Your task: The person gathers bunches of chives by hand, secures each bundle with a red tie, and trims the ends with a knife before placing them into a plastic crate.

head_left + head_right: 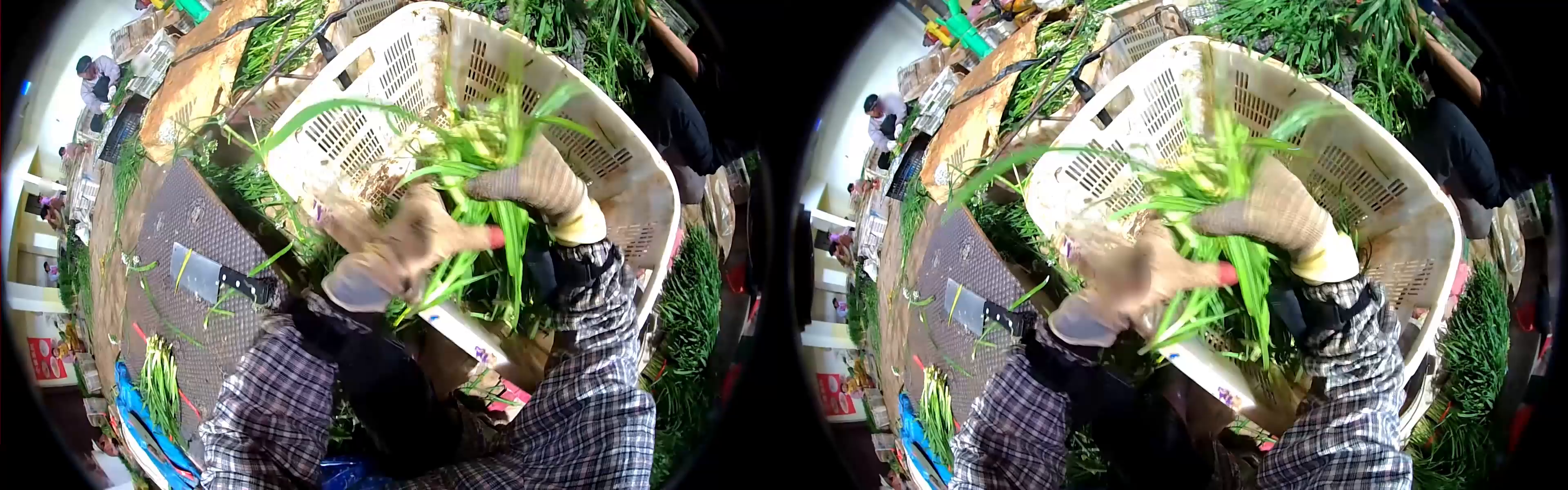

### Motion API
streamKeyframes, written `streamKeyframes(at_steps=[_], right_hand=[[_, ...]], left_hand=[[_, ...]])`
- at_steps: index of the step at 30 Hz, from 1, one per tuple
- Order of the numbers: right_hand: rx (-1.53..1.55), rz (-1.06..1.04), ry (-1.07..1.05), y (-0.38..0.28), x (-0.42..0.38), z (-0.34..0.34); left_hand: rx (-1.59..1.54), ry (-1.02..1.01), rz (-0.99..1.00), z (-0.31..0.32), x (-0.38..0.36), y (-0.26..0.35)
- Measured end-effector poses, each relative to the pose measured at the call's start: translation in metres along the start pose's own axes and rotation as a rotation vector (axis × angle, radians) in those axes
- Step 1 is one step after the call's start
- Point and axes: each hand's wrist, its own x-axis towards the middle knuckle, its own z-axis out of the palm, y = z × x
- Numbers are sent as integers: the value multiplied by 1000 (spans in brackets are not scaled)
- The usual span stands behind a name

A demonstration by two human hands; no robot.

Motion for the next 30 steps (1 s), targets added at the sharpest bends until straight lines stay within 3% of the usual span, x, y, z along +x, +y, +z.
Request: streamKeyframes(at_steps=[1,3,4,5,6,7,8,9,10,14,19,25,30], right_hand=[[-175,11,-53,-17,5,2],[-130,-255,-82,-26,15,13],[-648,-269,26,-48,8,18],[-507,-271,-36,-64,13,18],[-539,-479,-12,-68,18,20],[-371,-478,-42,-81,19,21],[-204,-477,-71,-103,18,24],[-404,-223,-189,-127,10,19],[-454,-214,-216,-142,7,18],[-501,-410,-226,-194,1,44],[-467,-744,-216,-274,-28,109],[-302,-1158,20,-335,-50,189],[-175,-1469,296,-328,-73,283]], left_hand=[[45,-12,304,-11,-6,-6],[-108,-76,212,-36,-20,16],[-296,-119,-200,-55,-32,53],[-481,-149,-615,-66,-43,76],[-598,-111,-356,-66,-54,77],[-454,-87,-284,-77,-63,69],[-413,-50,-268,-90,-69,75],[-367,-18,-244,-103,-72,82],[-318,9,-230,-114,-77,99],[-480,225,-187,-146,-120,191],[-453,460,-123,-179,-224,213],[-260,651,-247,-192,-349,173],[271,690,-421,-215,-444,97]])
